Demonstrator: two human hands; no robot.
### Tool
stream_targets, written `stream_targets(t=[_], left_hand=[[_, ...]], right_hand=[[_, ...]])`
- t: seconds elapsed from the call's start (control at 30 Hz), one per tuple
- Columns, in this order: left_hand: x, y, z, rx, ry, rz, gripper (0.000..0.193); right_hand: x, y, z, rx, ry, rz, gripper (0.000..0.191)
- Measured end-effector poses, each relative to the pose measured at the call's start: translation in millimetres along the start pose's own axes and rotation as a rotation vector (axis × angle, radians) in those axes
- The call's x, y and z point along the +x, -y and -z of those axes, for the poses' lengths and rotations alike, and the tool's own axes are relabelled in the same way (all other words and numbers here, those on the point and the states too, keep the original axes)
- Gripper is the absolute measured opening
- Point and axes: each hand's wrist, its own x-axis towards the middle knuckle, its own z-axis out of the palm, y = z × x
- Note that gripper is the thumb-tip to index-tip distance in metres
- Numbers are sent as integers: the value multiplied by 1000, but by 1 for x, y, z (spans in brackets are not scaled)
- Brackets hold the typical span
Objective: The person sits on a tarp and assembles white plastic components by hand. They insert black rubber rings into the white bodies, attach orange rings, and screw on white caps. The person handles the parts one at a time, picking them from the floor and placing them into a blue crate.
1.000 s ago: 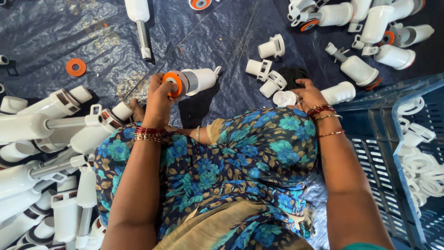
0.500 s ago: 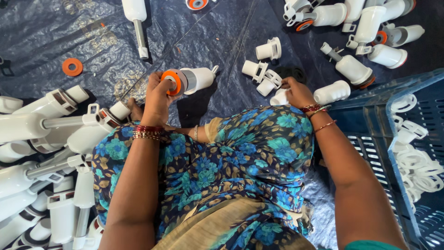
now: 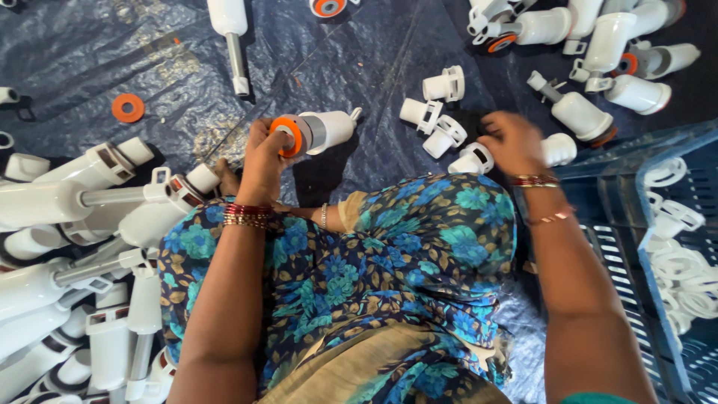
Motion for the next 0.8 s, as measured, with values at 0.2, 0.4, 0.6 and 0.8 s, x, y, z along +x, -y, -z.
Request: stream_targets(t=[0.2, 0.4, 0.6, 0.8], left_hand=[[-2, 5, 11, -18, 12, -19, 42], [-6, -6, 21, 61, -58, 21, 43], [-15, -13, 39, -39, -3, -3, 33], [-14, -13, 52, -108, 58, -53, 25]], right_hand=[[-73, -84, 101, -142, -509, -87, 41], [-139, -188, 154, -395, -106, -773, 44], [-176, -213, 109, -270, 467, -1139, 49], [-182, -207, 77, -213, 549, -1131, 54]])
